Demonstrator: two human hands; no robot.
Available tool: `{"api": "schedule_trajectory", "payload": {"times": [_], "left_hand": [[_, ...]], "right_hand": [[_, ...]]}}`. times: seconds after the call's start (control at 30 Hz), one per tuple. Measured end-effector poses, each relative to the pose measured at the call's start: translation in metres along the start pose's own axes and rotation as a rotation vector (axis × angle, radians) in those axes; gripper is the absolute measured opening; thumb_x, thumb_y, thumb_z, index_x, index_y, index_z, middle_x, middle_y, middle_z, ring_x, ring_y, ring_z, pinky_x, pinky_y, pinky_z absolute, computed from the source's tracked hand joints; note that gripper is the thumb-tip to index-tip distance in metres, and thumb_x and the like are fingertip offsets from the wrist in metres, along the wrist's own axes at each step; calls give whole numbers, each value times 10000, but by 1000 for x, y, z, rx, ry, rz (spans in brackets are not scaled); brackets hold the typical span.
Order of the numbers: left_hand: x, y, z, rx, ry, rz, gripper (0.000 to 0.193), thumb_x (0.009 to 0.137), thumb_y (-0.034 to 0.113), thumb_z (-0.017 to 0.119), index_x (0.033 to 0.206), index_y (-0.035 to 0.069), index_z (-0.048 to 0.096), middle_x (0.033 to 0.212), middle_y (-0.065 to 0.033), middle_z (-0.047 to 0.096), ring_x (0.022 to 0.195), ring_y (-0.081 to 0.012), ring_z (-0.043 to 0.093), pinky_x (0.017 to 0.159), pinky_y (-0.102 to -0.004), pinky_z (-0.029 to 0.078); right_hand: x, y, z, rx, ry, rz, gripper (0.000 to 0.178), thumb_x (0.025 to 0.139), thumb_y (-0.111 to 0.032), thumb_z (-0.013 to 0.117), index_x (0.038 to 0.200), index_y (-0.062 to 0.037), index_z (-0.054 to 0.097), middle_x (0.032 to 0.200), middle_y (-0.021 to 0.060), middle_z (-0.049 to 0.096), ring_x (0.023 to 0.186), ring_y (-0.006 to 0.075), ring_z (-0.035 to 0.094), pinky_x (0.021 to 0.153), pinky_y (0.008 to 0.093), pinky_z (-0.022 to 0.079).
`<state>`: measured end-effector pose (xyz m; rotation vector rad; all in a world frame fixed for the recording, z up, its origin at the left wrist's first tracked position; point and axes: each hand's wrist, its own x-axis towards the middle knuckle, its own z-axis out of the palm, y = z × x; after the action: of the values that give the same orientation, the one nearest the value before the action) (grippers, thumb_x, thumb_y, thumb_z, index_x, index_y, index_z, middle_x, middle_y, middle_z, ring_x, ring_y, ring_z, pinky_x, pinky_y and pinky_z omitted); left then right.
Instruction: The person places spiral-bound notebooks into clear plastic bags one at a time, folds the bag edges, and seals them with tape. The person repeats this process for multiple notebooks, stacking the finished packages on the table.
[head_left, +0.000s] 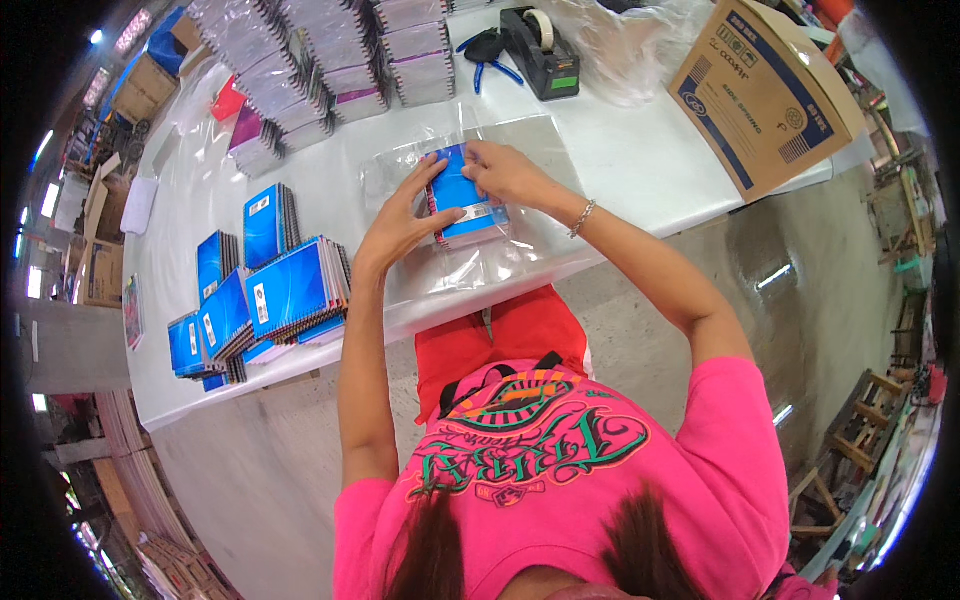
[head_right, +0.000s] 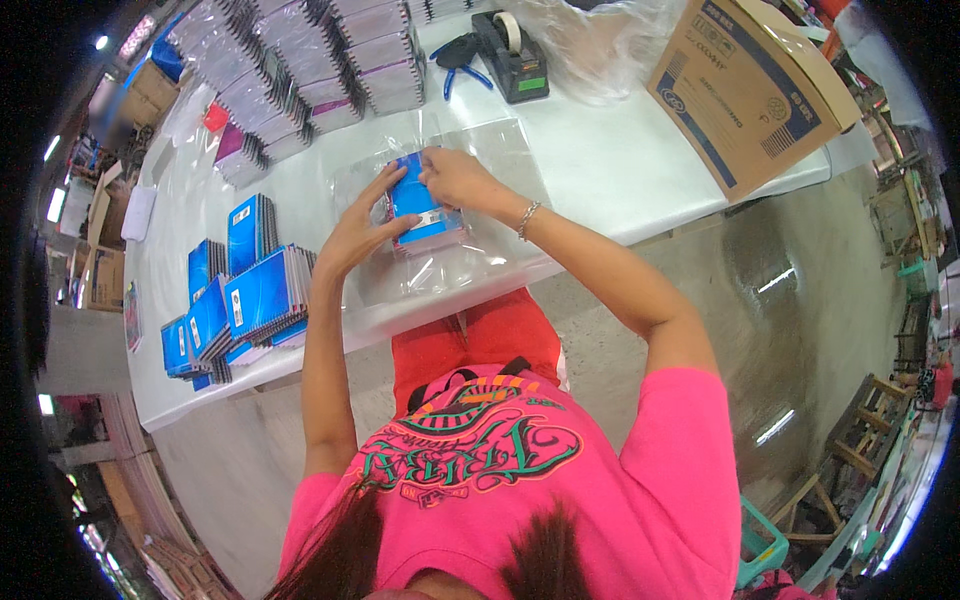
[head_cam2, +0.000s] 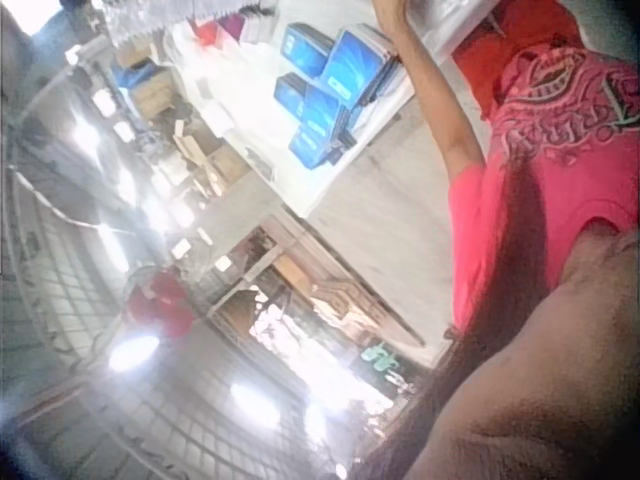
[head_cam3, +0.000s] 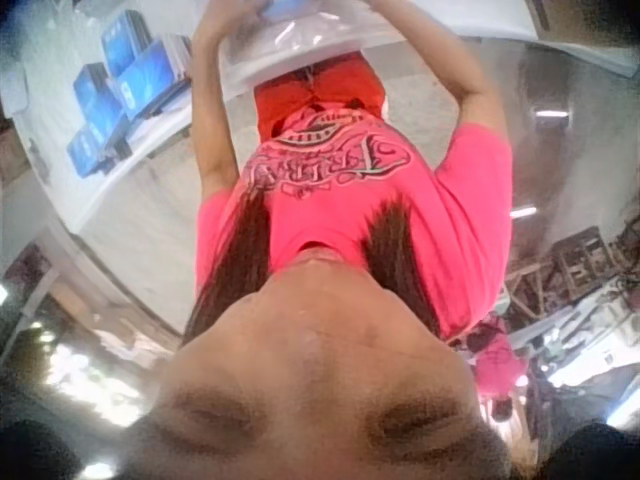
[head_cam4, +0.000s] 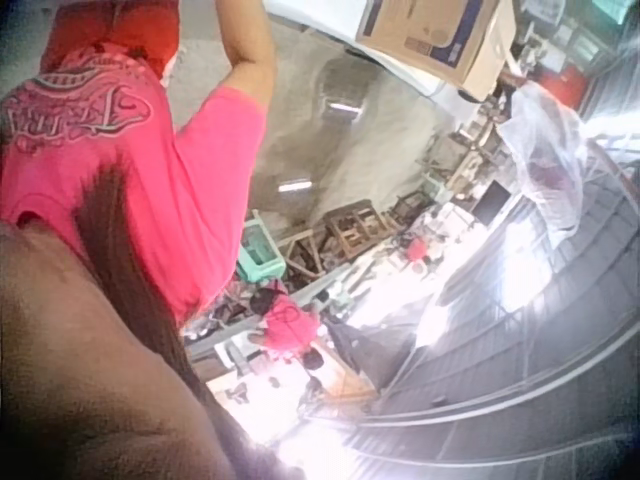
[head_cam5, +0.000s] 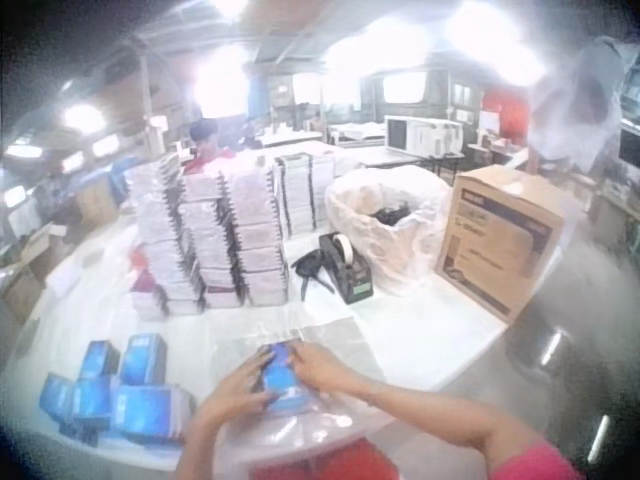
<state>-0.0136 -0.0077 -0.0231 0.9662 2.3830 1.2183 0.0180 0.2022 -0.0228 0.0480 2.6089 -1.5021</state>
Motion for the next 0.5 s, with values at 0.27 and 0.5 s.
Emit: {"api": "schedule_trajectory", "payload": {"times": [0.27, 0.5], "left_hand": [[8, -7, 0, -84, -76, 11, 804, 794, 277, 774, 1471, 80, 387, 1585, -141, 236, 1469, -263, 202, 1186, -375, 185], [17, -2, 2, -106, -108, -3, 814, 800, 209, 771, 1474, 22, 354, 1593, -146, 211, 1483, -259, 145, 1187, -378, 162]], "right_hand": [[22, 28, 23, -109, 145, -156, 344, 870, -201, 564, 1111, 43, 580, 1004, 228, 653, 808, 325, 672, 662, 440, 550], [16, -2, 31, -182, 298, 14, 250, 786, -155, 544, 920, 44, 616, 910, 287, 651, 880, 467, 628, 786, 527, 490]]}}
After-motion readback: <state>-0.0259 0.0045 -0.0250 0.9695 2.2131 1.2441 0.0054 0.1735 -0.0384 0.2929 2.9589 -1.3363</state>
